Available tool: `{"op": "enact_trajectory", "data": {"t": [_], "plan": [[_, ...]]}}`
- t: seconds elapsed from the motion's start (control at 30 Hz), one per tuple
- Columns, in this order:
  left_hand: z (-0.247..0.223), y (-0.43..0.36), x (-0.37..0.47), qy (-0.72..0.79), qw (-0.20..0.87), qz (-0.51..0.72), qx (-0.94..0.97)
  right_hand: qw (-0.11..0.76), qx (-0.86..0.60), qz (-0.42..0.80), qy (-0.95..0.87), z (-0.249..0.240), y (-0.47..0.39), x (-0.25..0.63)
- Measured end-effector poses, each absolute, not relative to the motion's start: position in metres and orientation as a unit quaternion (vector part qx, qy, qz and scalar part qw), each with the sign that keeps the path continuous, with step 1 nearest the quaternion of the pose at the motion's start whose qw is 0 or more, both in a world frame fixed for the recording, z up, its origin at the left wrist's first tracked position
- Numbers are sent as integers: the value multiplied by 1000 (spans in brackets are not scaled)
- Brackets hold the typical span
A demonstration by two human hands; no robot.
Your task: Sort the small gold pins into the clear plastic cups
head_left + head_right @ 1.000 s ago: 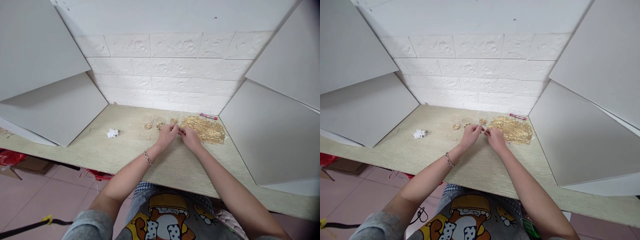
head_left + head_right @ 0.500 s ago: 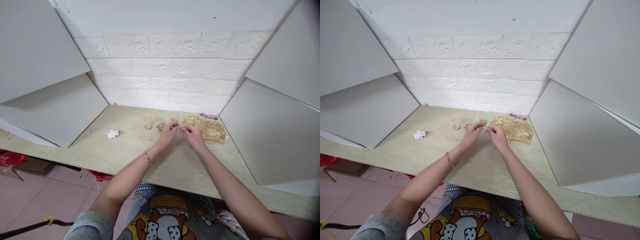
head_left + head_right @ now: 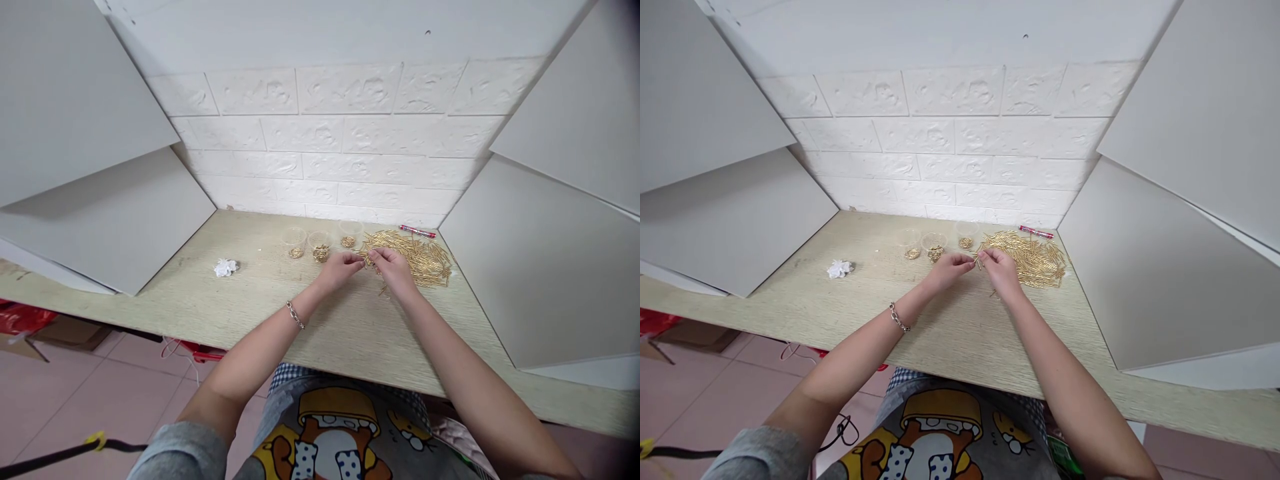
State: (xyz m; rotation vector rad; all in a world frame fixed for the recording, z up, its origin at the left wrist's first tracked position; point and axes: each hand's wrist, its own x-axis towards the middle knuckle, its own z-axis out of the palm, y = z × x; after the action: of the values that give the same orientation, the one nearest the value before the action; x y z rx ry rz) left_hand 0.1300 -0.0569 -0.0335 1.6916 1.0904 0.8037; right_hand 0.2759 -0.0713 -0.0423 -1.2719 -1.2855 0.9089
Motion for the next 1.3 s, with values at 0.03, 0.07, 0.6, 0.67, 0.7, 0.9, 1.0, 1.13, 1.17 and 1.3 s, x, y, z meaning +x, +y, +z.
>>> {"op": "enact_trajectory", "data": {"t": [0.03, 0.07, 0.6, 0.67, 0.7, 0.9, 1.0, 1.13, 1.17, 1.3], "plan": [[-34, -57, 130, 442, 473, 328, 688, 530, -533, 382, -537, -42, -71, 276], [-34, -56, 130, 441, 476, 327, 687, 531, -534, 383, -535, -43, -71, 276], [-33, -59, 129, 460, 420, 308, 719, 437, -579, 243, -644, -39, -78, 271], [-33, -60, 129, 467, 398, 300, 730, 412, -583, 219, -666, -38, -78, 271], [-33, -61, 129, 473, 381, 296, 737, 401, -582, 212, -675, -38, -78, 272], [-34, -65, 131, 470, 218, 310, 797, 342, -564, 138, -739, -46, -71, 276], [-36, -64, 131, 466, 183, 308, 809, 295, -555, 97, -771, -52, -68, 276], [-37, -63, 131, 484, 187, 320, 793, 243, -557, 59, -792, -58, -65, 274], [-36, -63, 131, 486, 192, 325, 788, 234, -557, 52, -795, -59, -65, 273], [-33, -64, 130, 475, 198, 354, 781, 248, -553, 15, -795, -57, -67, 271]]}}
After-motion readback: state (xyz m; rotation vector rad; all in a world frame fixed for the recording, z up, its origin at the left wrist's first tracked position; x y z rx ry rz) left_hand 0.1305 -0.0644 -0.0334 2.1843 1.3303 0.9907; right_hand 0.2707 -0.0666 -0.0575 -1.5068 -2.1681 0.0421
